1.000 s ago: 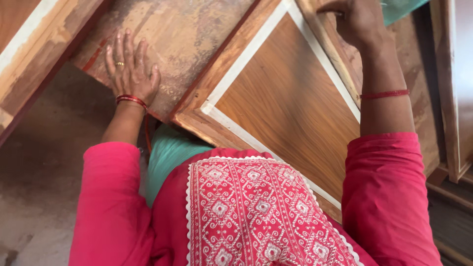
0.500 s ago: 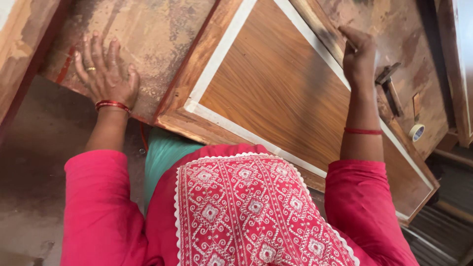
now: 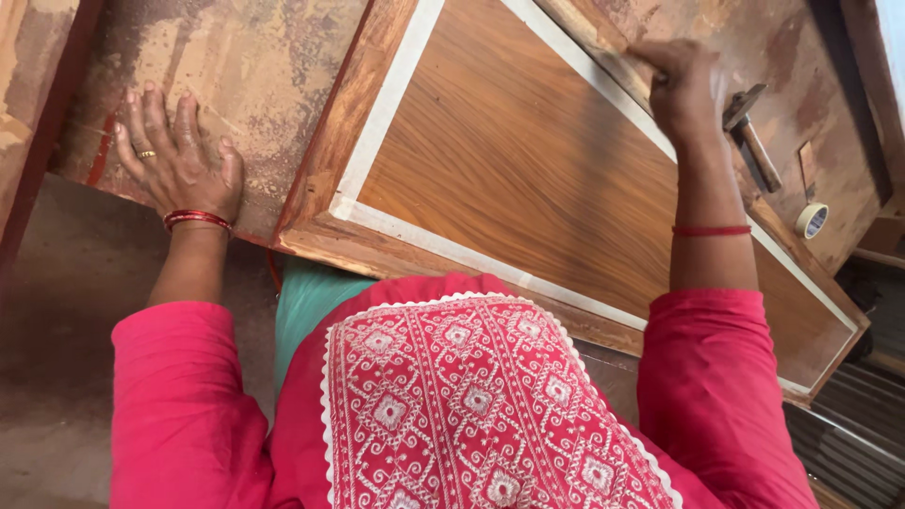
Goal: The person scoops a brown paste from a bucket using a small rectangular tool and applies it to the edges and corners of a wooden door frame. The person then smooths the paste along the frame's surface.
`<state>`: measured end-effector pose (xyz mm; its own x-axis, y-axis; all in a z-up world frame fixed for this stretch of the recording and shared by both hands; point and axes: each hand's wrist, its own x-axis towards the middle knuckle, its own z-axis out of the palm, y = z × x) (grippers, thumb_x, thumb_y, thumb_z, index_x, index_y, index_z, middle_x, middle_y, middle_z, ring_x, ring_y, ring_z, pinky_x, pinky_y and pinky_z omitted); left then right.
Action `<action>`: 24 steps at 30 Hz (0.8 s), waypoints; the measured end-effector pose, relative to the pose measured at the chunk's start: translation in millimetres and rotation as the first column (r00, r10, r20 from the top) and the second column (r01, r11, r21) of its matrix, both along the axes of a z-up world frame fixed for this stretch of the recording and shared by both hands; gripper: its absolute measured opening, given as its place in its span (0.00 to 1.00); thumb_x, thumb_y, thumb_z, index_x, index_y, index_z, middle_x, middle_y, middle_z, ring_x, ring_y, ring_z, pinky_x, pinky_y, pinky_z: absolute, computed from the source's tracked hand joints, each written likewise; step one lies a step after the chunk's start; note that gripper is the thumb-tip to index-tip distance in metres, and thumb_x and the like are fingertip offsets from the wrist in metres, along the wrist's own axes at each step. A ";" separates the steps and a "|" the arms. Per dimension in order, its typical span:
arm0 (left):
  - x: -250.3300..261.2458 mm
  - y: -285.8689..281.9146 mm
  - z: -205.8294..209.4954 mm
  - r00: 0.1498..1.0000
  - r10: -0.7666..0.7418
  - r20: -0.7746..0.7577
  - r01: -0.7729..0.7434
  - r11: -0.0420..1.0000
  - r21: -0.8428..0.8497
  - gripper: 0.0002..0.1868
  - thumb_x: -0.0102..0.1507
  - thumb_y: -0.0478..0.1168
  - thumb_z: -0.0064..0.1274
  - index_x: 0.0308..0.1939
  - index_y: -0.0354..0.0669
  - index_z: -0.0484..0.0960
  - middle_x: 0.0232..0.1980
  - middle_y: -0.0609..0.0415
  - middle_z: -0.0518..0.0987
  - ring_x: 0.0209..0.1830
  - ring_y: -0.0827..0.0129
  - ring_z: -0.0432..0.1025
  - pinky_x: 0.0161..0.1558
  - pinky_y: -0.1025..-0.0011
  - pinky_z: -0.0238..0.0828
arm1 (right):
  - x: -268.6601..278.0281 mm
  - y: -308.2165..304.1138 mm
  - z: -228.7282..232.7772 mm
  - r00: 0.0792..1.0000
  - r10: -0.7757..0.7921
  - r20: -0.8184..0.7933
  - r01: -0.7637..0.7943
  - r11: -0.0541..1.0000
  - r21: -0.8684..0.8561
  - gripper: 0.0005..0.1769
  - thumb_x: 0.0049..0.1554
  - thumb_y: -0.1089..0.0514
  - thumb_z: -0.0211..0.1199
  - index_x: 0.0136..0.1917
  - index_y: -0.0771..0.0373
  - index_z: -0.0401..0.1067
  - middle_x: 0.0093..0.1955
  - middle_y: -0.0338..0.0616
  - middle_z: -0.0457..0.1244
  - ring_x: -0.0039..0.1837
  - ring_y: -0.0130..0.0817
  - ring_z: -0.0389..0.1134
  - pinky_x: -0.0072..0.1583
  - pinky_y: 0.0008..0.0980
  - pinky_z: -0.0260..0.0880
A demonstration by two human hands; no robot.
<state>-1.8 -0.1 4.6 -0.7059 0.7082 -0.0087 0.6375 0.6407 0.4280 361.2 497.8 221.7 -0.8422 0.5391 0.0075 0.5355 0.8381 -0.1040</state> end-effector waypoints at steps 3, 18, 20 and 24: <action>0.7 -1.1 1.1 0.999 -0.020 -0.025 0.020 1.000 0.019 0.29 0.67 0.44 0.52 0.72 0.41 0.70 0.84 0.42 0.55 0.87 0.49 0.41 0.83 0.41 0.33 | -15.9 5.6 0.6 0.988 0.088 -0.126 -0.091 0.996 -0.015 0.26 0.58 0.79 0.57 0.60 0.57 0.82 0.62 0.46 0.72 0.62 0.45 0.71 0.63 0.39 0.72; 125.4 -2.6 -58.0 0.545 -0.031 0.838 -0.835 -0.107 0.539 0.32 0.73 0.53 0.40 0.74 0.37 0.66 0.77 0.40 0.63 0.78 0.50 0.59 0.78 0.50 0.55 | 38.9 45.4 5.8 0.994 0.088 -0.068 -0.100 0.974 -0.205 0.29 0.62 0.76 0.55 0.62 0.47 0.82 0.60 0.40 0.71 0.60 0.40 0.73 0.59 0.37 0.72; 168.2 8.9 -82.1 0.410 -0.304 0.860 -0.911 -0.173 0.373 0.35 0.74 0.57 0.34 0.75 0.32 0.65 0.76 0.40 0.65 0.76 0.52 0.62 0.78 0.54 0.58 | 40.3 52.1 -11.5 0.954 0.130 -0.271 -0.187 0.962 -0.199 0.31 0.59 0.78 0.56 0.65 0.49 0.81 0.64 0.41 0.71 0.64 0.41 0.73 0.61 0.36 0.72; 200.5 19.9 -108.0 0.325 -0.295 0.898 -0.943 -0.180 0.281 0.36 0.71 0.60 0.27 0.72 0.35 0.65 0.73 0.38 0.65 0.73 0.48 0.64 0.74 0.51 0.62 | 33.4 54.2 -39.8 0.902 0.331 -0.276 -0.355 0.934 -0.041 0.33 0.51 0.79 0.55 0.64 0.58 0.80 0.66 0.47 0.70 0.67 0.48 0.70 0.65 0.41 0.68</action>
